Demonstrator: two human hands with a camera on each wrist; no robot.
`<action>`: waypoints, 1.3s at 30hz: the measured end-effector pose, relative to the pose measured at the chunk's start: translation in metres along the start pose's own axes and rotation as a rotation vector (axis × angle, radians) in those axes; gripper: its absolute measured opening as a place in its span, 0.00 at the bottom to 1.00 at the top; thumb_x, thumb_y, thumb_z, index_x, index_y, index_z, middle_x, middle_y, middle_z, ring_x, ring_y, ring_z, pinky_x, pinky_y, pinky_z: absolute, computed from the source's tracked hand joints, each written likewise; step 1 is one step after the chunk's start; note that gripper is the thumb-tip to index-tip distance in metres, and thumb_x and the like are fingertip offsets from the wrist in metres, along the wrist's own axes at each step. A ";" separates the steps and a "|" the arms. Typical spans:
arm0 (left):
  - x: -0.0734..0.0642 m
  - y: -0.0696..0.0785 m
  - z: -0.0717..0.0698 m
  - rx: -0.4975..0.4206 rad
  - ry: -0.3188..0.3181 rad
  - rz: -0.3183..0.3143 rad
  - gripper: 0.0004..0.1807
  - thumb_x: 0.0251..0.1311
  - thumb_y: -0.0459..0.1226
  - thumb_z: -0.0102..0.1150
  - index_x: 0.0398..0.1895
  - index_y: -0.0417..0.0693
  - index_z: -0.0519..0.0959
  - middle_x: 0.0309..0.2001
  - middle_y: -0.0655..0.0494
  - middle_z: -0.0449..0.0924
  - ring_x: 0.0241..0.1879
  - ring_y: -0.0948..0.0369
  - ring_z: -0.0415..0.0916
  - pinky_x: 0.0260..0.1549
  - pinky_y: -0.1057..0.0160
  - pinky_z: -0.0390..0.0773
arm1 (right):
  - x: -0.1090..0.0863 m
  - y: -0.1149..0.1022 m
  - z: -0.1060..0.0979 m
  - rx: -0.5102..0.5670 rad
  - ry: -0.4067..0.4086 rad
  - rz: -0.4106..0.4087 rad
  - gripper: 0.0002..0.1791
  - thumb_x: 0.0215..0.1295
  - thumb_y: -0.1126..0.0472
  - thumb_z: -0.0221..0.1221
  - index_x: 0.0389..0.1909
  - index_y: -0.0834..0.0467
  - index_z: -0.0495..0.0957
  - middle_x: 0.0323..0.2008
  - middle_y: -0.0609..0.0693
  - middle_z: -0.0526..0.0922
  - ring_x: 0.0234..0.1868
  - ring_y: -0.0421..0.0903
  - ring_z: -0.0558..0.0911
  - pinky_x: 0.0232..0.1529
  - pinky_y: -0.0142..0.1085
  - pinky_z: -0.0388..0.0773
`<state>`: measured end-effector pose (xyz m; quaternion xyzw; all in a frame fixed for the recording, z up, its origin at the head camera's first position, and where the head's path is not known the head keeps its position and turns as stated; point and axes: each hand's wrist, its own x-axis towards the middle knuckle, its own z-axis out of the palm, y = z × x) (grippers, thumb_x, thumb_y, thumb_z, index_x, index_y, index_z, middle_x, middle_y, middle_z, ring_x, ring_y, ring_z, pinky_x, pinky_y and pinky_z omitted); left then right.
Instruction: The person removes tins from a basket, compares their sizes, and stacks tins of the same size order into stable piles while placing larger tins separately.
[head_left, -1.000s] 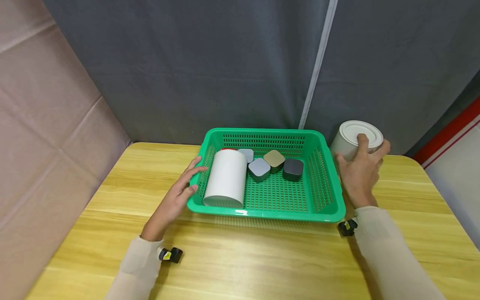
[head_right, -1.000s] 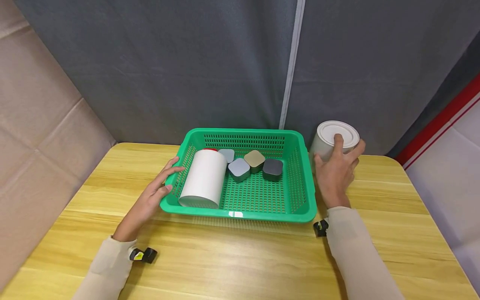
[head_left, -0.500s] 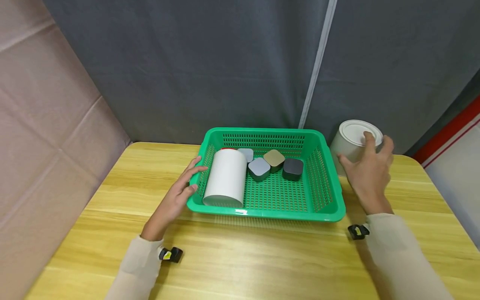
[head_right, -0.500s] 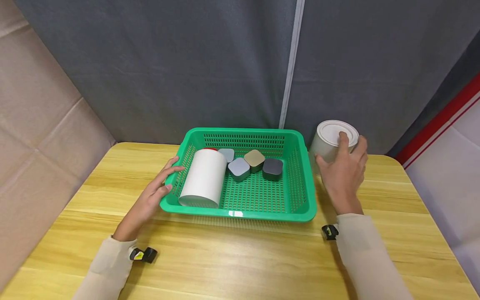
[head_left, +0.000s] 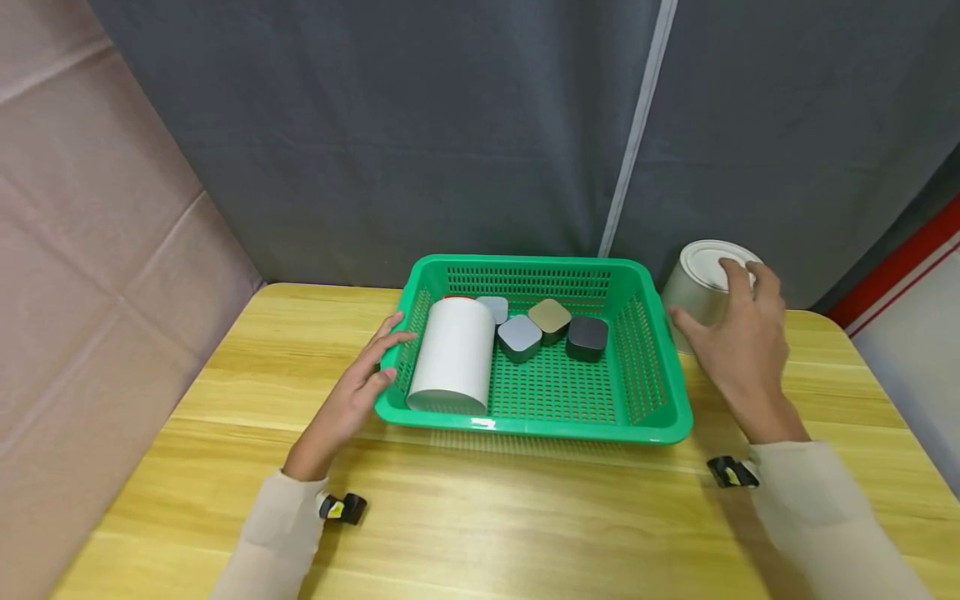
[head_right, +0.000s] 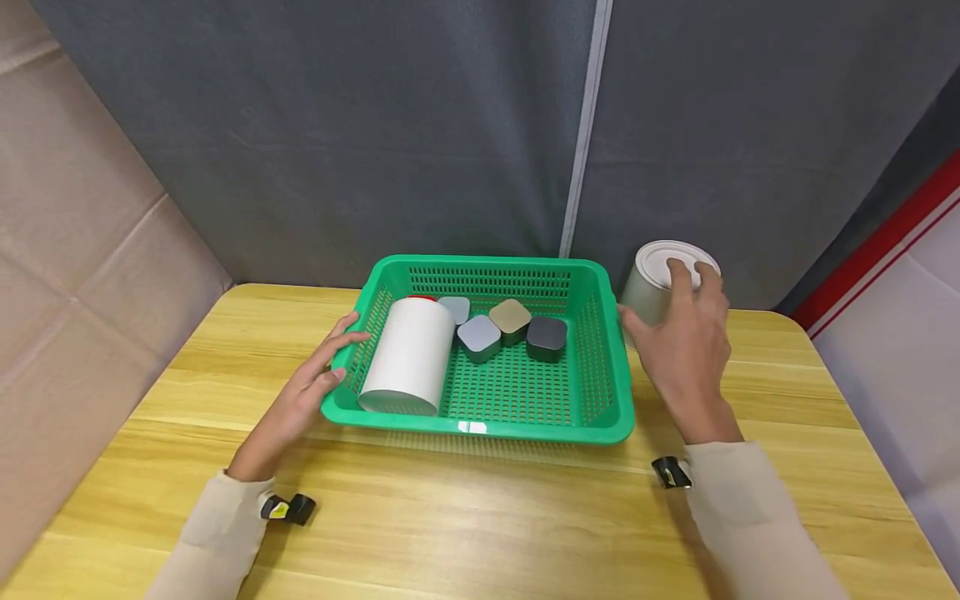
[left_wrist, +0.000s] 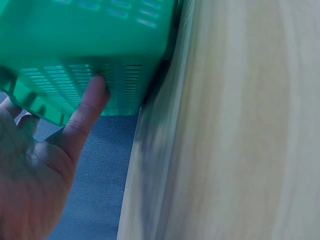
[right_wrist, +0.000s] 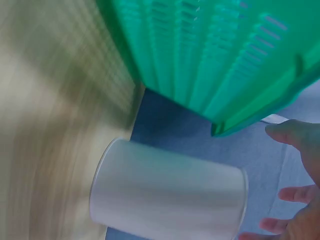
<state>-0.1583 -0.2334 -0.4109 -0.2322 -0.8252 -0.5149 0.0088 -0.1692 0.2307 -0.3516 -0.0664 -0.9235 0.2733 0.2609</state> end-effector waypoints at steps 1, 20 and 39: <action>0.000 0.000 0.000 -0.001 0.000 -0.002 0.25 0.78 0.33 0.41 0.75 0.41 0.67 0.86 0.58 0.44 0.86 0.49 0.36 0.73 0.26 0.53 | 0.000 -0.002 -0.001 0.007 -0.006 -0.009 0.43 0.63 0.54 0.70 0.76 0.62 0.65 0.75 0.68 0.62 0.69 0.73 0.68 0.54 0.75 0.71; 0.000 0.000 0.000 -0.011 -0.002 -0.002 0.25 0.78 0.33 0.41 0.75 0.40 0.67 0.86 0.59 0.43 0.86 0.50 0.35 0.73 0.28 0.53 | 0.006 -0.034 -0.013 0.221 -0.351 -0.094 0.47 0.65 0.52 0.71 0.80 0.60 0.60 0.74 0.67 0.68 0.69 0.70 0.73 0.59 0.67 0.76; 0.002 -0.003 0.001 0.004 0.007 0.014 0.25 0.76 0.31 0.39 0.74 0.39 0.68 0.86 0.54 0.44 0.86 0.46 0.35 0.72 0.25 0.51 | 0.020 -0.045 0.009 0.429 -0.660 -0.010 0.45 0.70 0.50 0.67 0.82 0.56 0.56 0.76 0.64 0.66 0.73 0.64 0.73 0.67 0.61 0.73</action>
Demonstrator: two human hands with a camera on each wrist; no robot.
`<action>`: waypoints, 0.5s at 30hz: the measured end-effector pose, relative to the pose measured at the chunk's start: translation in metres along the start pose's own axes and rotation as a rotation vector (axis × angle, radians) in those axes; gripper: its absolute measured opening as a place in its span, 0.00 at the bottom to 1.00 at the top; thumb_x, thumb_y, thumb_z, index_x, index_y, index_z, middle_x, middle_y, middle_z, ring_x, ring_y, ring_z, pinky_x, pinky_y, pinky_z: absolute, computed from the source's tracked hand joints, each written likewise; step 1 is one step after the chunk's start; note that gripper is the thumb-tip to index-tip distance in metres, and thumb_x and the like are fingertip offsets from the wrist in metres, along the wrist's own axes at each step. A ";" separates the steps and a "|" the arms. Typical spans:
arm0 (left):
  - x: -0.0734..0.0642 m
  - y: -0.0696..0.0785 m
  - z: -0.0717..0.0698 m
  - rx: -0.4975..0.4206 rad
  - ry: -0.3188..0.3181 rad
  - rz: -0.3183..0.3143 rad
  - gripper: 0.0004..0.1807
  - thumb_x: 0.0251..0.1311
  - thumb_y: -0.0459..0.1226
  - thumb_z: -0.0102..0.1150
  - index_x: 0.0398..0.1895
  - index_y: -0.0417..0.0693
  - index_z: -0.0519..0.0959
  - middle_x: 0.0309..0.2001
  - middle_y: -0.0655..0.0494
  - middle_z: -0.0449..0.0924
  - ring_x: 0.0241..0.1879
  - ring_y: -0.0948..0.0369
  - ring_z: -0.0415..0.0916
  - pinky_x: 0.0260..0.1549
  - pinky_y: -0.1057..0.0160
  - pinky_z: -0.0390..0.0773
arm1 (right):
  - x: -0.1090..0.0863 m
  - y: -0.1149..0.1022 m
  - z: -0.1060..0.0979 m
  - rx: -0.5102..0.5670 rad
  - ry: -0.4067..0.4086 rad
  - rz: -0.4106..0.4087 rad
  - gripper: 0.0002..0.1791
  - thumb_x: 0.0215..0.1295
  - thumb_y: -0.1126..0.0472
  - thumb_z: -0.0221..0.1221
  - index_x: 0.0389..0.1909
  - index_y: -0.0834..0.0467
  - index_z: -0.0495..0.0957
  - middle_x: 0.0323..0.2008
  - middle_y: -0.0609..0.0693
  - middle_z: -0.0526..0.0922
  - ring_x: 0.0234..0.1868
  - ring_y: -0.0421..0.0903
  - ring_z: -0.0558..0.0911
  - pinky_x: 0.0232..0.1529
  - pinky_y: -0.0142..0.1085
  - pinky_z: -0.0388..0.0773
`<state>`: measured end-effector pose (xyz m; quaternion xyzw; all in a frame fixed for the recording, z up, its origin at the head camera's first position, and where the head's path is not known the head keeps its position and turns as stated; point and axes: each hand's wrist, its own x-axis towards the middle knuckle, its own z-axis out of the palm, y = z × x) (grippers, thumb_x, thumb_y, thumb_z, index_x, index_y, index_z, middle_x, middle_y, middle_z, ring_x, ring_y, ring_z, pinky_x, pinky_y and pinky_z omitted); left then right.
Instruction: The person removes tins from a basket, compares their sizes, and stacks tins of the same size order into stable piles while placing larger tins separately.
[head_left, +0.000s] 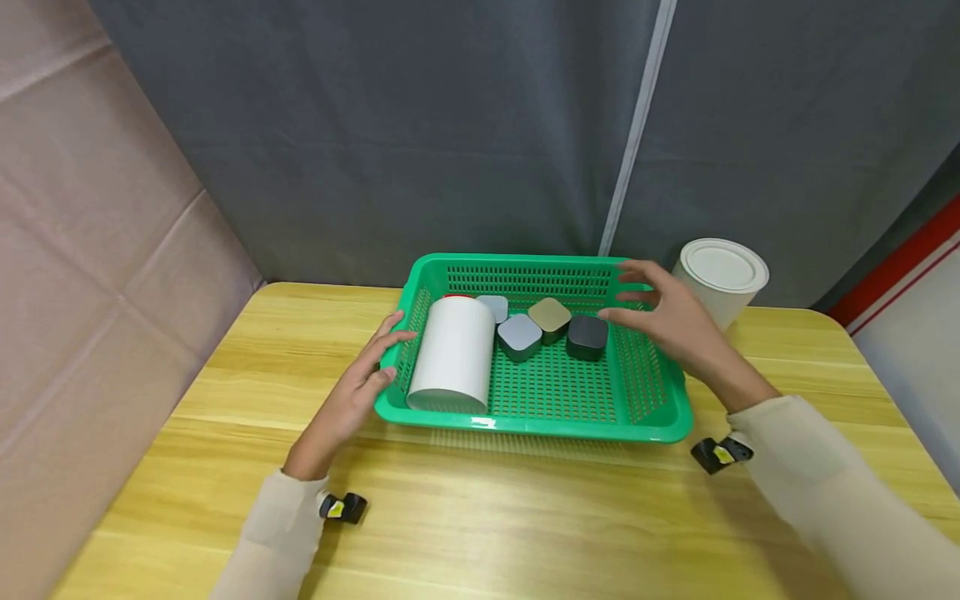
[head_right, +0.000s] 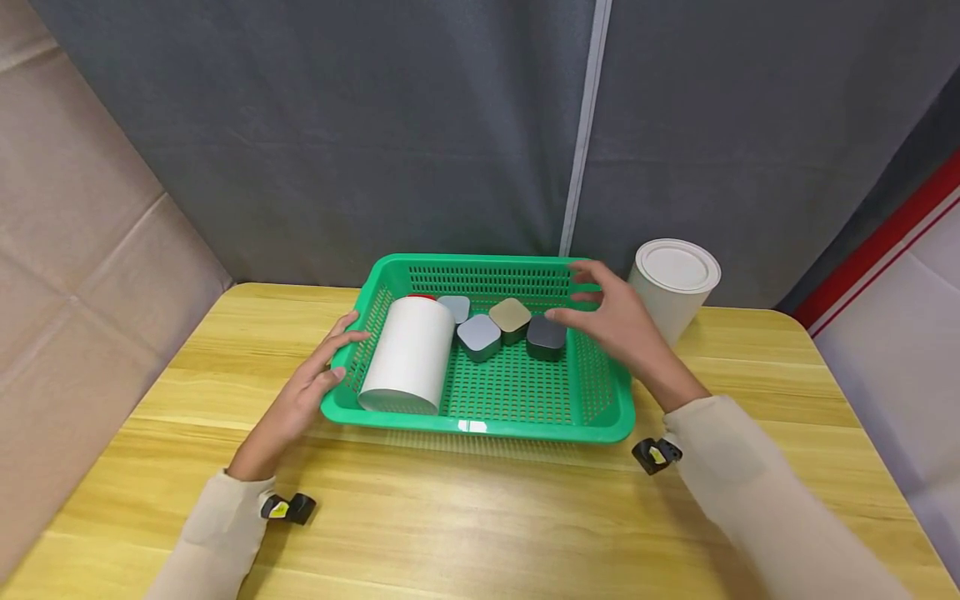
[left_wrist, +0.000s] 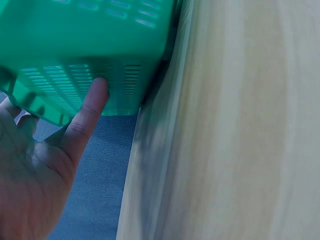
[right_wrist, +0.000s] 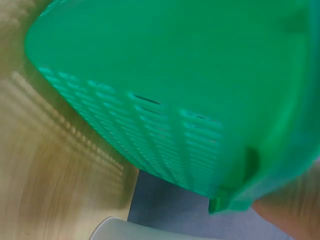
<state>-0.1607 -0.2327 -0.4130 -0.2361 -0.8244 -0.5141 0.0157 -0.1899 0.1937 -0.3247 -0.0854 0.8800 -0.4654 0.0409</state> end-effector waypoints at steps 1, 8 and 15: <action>0.000 0.000 0.000 -0.001 0.001 -0.001 0.25 0.76 0.31 0.39 0.74 0.39 0.68 0.86 0.54 0.44 0.86 0.46 0.35 0.73 0.26 0.50 | 0.002 -0.001 0.001 -0.004 -0.018 0.006 0.45 0.70 0.50 0.67 0.82 0.57 0.56 0.76 0.64 0.65 0.73 0.64 0.73 0.67 0.61 0.73; 0.000 0.000 0.000 0.002 -0.001 0.004 0.25 0.77 0.31 0.39 0.74 0.39 0.67 0.86 0.54 0.44 0.86 0.46 0.35 0.72 0.26 0.51 | 0.015 -0.002 0.007 0.045 -0.154 0.066 0.45 0.71 0.55 0.66 0.82 0.58 0.54 0.78 0.66 0.60 0.75 0.66 0.68 0.63 0.59 0.79; -0.001 -0.001 -0.001 0.001 -0.001 -0.003 0.25 0.77 0.32 0.40 0.75 0.40 0.67 0.86 0.56 0.43 0.86 0.48 0.36 0.73 0.26 0.52 | 0.023 -0.001 0.009 0.097 -0.245 0.136 0.47 0.70 0.57 0.65 0.83 0.61 0.50 0.78 0.70 0.57 0.73 0.68 0.69 0.61 0.58 0.80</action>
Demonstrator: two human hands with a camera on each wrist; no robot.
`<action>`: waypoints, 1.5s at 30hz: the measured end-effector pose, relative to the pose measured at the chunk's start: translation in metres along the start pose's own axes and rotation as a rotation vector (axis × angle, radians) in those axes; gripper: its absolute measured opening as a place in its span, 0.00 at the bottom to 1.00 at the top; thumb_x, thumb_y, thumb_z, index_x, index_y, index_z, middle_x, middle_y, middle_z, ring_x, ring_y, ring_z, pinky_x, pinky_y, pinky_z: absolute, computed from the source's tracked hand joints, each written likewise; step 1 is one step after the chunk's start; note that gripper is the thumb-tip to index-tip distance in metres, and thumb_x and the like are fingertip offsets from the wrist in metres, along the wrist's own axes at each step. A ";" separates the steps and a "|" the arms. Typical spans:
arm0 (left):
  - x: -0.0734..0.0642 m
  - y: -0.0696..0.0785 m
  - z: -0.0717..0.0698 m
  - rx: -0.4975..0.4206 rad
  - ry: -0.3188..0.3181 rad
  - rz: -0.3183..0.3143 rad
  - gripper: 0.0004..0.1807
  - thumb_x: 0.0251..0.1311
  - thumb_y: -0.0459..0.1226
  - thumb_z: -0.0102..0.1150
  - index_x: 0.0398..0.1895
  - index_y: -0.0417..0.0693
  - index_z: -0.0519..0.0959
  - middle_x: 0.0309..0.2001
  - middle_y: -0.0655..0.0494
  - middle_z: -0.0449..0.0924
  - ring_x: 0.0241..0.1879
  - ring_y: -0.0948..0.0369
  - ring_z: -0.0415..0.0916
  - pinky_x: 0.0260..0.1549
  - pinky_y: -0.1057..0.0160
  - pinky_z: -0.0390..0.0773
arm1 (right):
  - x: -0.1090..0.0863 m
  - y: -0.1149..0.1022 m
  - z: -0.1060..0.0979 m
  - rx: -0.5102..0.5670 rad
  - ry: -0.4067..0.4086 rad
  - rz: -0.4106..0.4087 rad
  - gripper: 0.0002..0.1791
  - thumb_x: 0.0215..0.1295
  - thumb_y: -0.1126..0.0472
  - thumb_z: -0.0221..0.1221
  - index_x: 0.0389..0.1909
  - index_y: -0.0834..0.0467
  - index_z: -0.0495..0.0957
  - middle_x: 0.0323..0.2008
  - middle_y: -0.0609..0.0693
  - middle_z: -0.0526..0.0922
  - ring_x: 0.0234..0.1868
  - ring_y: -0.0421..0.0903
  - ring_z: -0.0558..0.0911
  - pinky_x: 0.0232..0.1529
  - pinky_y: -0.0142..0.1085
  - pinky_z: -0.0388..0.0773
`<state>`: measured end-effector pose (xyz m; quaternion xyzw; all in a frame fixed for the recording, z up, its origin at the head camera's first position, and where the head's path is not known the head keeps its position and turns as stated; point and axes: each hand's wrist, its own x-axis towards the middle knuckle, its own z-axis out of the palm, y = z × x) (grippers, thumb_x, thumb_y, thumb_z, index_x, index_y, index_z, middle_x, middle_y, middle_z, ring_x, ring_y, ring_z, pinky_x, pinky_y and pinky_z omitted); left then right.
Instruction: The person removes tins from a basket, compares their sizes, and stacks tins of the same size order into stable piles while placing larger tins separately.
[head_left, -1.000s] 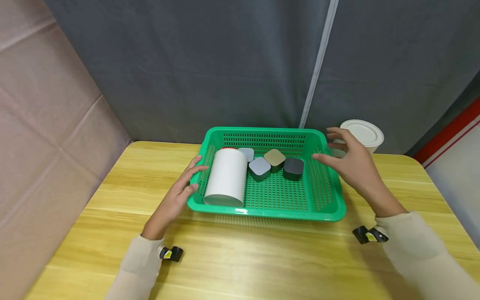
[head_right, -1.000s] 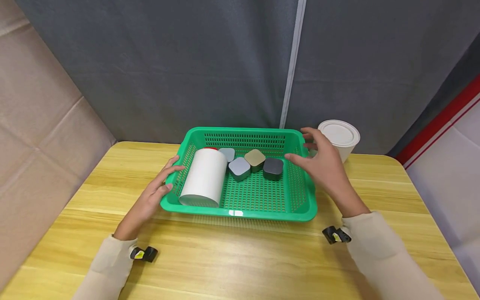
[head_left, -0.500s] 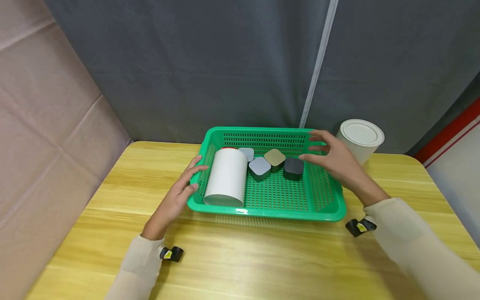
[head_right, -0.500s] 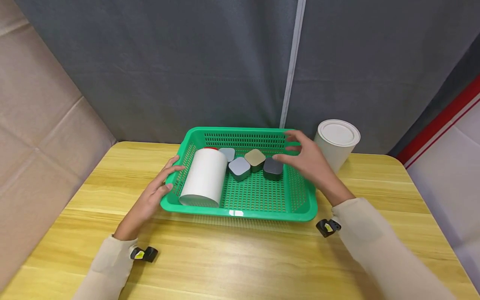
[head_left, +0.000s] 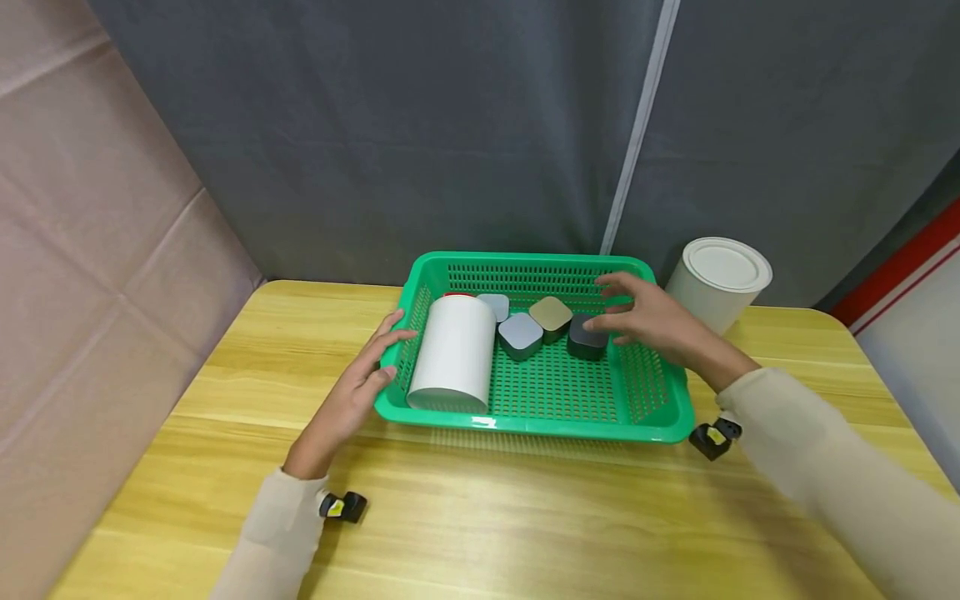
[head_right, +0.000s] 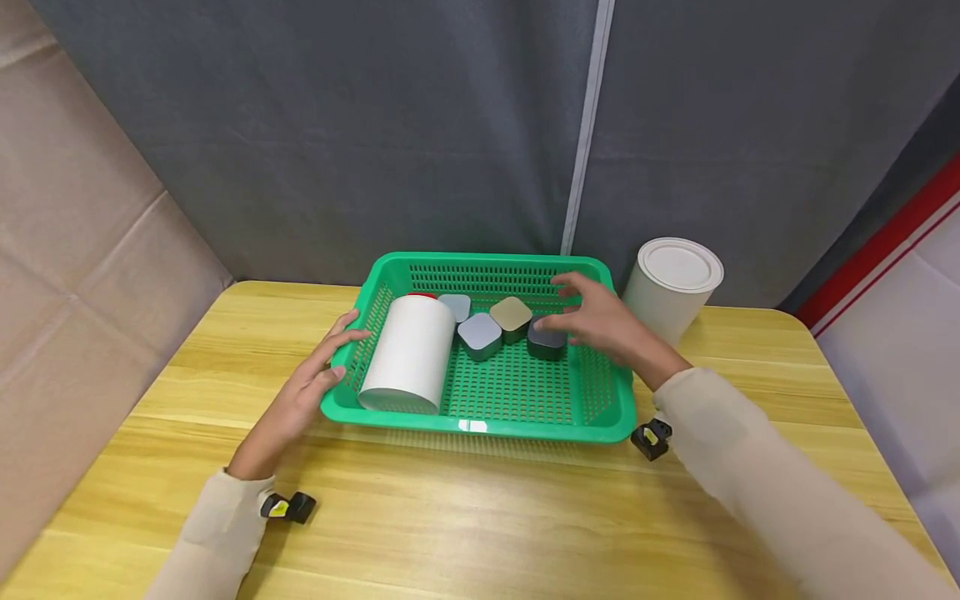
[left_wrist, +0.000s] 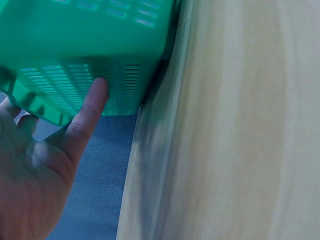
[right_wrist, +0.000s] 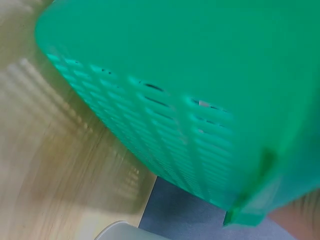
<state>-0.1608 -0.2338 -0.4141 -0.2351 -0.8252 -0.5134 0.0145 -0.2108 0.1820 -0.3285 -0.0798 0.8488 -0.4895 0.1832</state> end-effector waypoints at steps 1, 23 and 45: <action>0.000 0.000 0.000 0.000 0.000 -0.003 0.25 0.77 0.32 0.40 0.75 0.41 0.68 0.86 0.57 0.44 0.86 0.49 0.36 0.73 0.27 0.52 | 0.001 0.000 0.000 0.001 -0.013 0.008 0.48 0.70 0.57 0.66 0.83 0.62 0.50 0.78 0.71 0.56 0.72 0.68 0.71 0.61 0.58 0.80; -0.003 0.001 -0.003 0.004 -0.008 -0.005 0.25 0.78 0.32 0.41 0.75 0.40 0.67 0.86 0.57 0.43 0.86 0.48 0.36 0.73 0.26 0.52 | 0.016 -0.003 0.006 0.045 -0.114 0.160 0.50 0.71 0.59 0.64 0.84 0.61 0.44 0.81 0.71 0.47 0.79 0.72 0.59 0.64 0.64 0.75; 0.000 0.002 0.000 -0.008 -0.013 -0.013 0.25 0.79 0.34 0.41 0.76 0.43 0.67 0.86 0.59 0.42 0.86 0.49 0.35 0.73 0.26 0.52 | 0.014 0.012 0.025 -0.310 -0.077 -0.040 0.43 0.59 0.66 0.71 0.75 0.68 0.64 0.69 0.73 0.69 0.62 0.65 0.73 0.55 0.50 0.74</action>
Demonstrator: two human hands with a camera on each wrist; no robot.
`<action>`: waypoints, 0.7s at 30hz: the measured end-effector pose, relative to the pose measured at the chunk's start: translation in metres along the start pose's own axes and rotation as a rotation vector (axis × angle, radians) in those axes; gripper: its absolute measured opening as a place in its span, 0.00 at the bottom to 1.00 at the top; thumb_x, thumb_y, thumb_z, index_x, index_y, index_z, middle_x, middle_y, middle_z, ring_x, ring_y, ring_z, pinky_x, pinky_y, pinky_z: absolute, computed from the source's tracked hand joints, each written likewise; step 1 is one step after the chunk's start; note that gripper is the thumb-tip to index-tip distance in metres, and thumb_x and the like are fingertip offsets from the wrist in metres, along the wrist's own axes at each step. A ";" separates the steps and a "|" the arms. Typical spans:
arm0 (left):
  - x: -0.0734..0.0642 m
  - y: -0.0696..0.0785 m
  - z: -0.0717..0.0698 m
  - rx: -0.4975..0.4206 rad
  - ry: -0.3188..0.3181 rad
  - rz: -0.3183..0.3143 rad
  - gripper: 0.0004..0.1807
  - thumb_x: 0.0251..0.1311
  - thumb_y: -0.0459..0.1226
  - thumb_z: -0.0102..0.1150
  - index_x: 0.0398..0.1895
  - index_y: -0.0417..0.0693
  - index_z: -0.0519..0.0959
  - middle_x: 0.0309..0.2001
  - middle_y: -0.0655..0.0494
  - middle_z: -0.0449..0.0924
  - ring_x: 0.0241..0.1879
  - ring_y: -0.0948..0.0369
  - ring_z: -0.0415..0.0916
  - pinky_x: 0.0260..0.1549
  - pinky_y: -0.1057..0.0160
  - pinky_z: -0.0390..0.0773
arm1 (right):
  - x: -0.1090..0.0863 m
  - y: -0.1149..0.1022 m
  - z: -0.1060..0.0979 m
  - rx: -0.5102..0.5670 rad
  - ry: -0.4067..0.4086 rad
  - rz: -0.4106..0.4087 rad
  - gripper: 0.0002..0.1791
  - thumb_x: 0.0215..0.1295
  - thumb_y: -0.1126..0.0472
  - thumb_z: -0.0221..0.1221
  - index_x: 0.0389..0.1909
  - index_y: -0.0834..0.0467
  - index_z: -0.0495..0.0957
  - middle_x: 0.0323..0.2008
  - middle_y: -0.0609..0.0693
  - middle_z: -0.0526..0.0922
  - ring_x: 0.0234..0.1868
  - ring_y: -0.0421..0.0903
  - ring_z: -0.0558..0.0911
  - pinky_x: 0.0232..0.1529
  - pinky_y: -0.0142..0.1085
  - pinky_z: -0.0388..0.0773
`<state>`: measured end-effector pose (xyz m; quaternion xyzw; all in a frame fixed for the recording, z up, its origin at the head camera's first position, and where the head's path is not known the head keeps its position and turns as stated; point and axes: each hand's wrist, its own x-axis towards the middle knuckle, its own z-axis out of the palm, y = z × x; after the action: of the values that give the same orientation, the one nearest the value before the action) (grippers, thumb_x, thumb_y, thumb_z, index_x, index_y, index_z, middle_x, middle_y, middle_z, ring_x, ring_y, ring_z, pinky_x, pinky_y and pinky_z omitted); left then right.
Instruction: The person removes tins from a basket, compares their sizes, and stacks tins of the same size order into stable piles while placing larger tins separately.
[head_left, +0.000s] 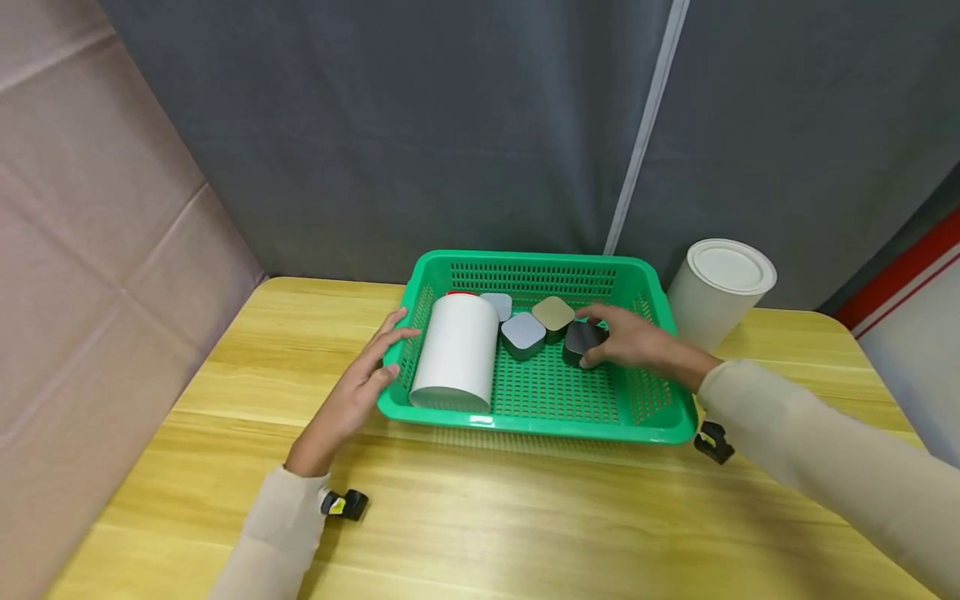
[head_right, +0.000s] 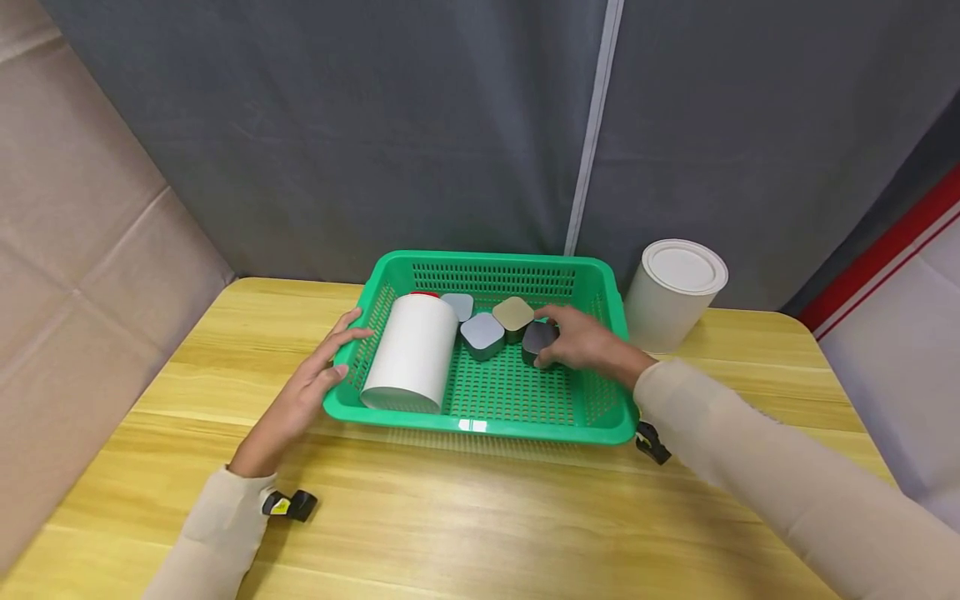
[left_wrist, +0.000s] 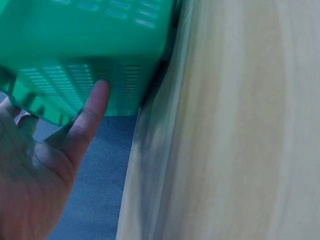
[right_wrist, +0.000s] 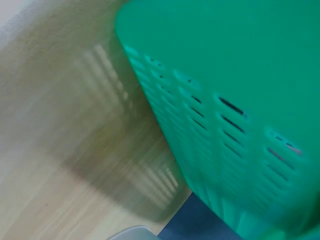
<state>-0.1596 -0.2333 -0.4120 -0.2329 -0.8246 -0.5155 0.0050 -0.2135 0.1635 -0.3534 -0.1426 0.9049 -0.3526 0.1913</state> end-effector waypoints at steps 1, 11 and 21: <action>0.000 0.000 0.000 0.000 0.000 0.002 0.25 0.79 0.35 0.41 0.76 0.43 0.67 0.86 0.59 0.42 0.86 0.49 0.35 0.73 0.26 0.52 | 0.000 0.001 0.001 -0.010 -0.003 -0.005 0.43 0.58 0.66 0.71 0.74 0.67 0.65 0.69 0.73 0.69 0.62 0.66 0.73 0.55 0.51 0.74; 0.000 -0.001 0.000 -0.003 0.002 0.012 0.24 0.79 0.35 0.41 0.75 0.44 0.68 0.86 0.58 0.43 0.86 0.49 0.36 0.73 0.26 0.52 | 0.000 0.003 0.009 -0.049 0.012 -0.063 0.41 0.56 0.69 0.71 0.72 0.63 0.70 0.65 0.70 0.74 0.58 0.64 0.76 0.55 0.54 0.76; 0.000 0.000 0.000 0.001 0.004 0.010 0.24 0.79 0.34 0.42 0.75 0.43 0.68 0.86 0.57 0.43 0.86 0.48 0.36 0.72 0.25 0.52 | 0.002 0.006 0.014 -0.089 0.033 -0.115 0.38 0.57 0.69 0.71 0.70 0.63 0.70 0.58 0.72 0.77 0.51 0.63 0.79 0.50 0.52 0.78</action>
<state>-0.1599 -0.2330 -0.4119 -0.2359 -0.8237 -0.5156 0.0094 -0.2096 0.1593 -0.3676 -0.1967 0.9131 -0.3246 0.1491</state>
